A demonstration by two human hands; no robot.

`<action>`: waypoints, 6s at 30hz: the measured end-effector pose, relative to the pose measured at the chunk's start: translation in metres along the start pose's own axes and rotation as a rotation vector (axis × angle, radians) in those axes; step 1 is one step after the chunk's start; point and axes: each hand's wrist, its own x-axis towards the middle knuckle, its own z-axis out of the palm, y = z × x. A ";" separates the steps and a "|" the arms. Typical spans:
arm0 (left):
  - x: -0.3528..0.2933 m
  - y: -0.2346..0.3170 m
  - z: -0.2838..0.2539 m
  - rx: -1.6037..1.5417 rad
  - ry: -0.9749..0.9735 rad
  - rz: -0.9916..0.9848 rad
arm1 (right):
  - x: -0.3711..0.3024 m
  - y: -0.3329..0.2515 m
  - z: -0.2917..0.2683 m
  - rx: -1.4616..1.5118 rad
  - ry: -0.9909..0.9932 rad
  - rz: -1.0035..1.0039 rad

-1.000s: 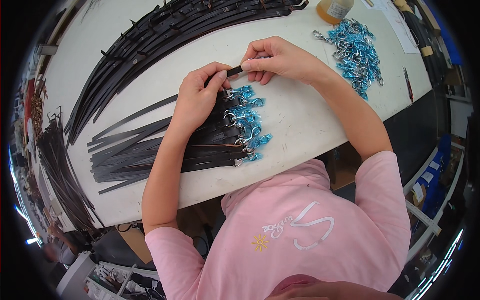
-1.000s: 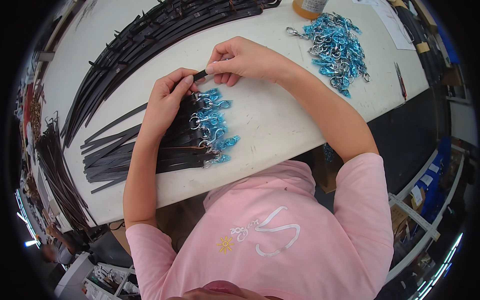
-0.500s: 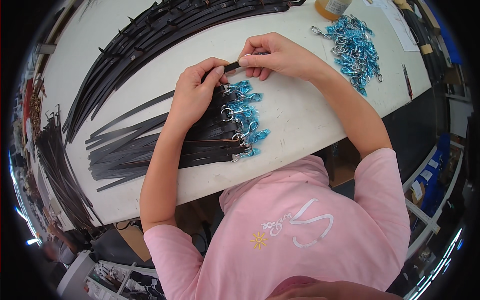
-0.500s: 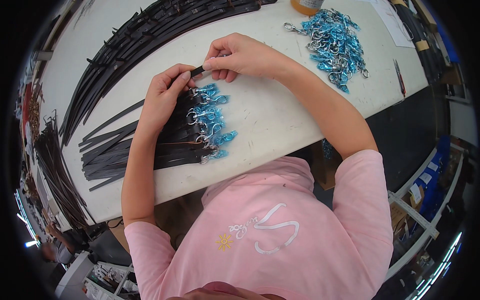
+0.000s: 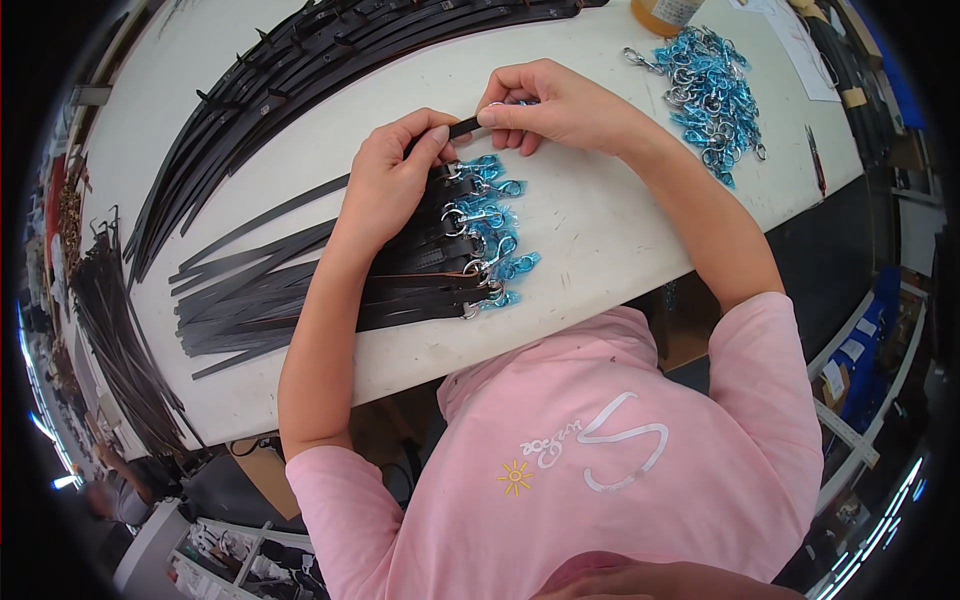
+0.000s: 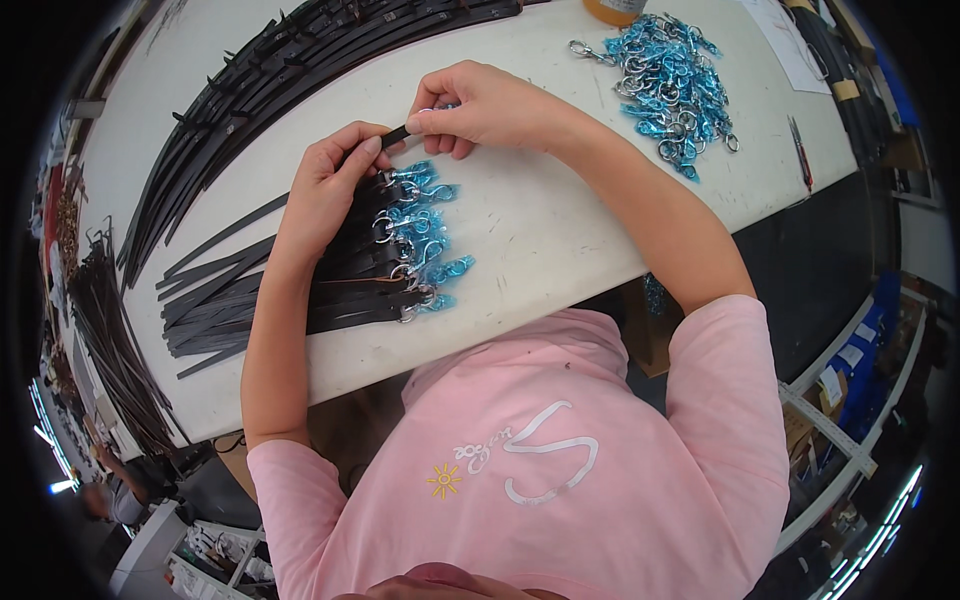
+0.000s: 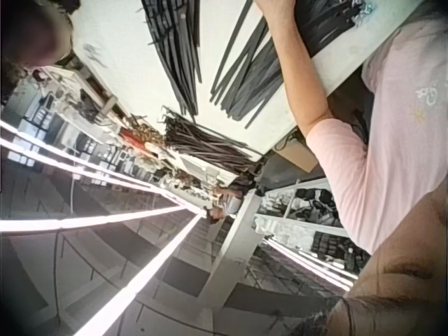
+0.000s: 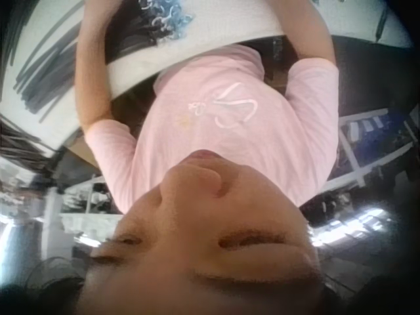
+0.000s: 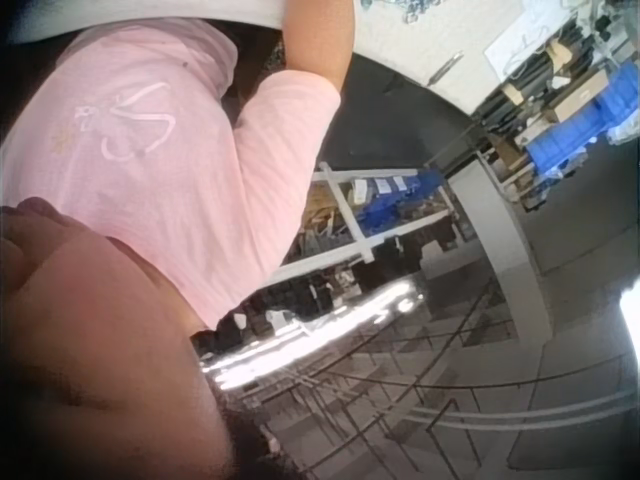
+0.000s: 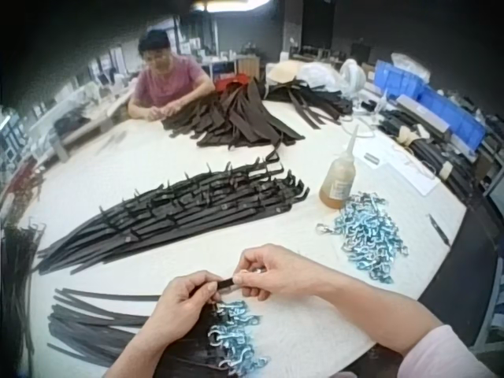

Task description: The person attaches blue lobster clasps to the ends of black leather straps at a workbench. They repeatedly pick up a strap and a clasp, thread the strap through the clasp, and place the finished item on the table. A coworker is visible in the background working on similar materials.

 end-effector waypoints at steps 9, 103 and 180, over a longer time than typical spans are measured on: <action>0.000 0.007 -0.001 -0.056 -0.030 -0.031 | 0.003 0.003 -0.001 -0.008 -0.010 0.024; -0.008 0.014 0.013 0.468 0.321 0.415 | -0.003 -0.003 0.004 0.248 0.042 0.065; -0.012 0.011 0.012 0.392 0.317 0.513 | -0.008 -0.011 0.004 0.141 -0.042 0.065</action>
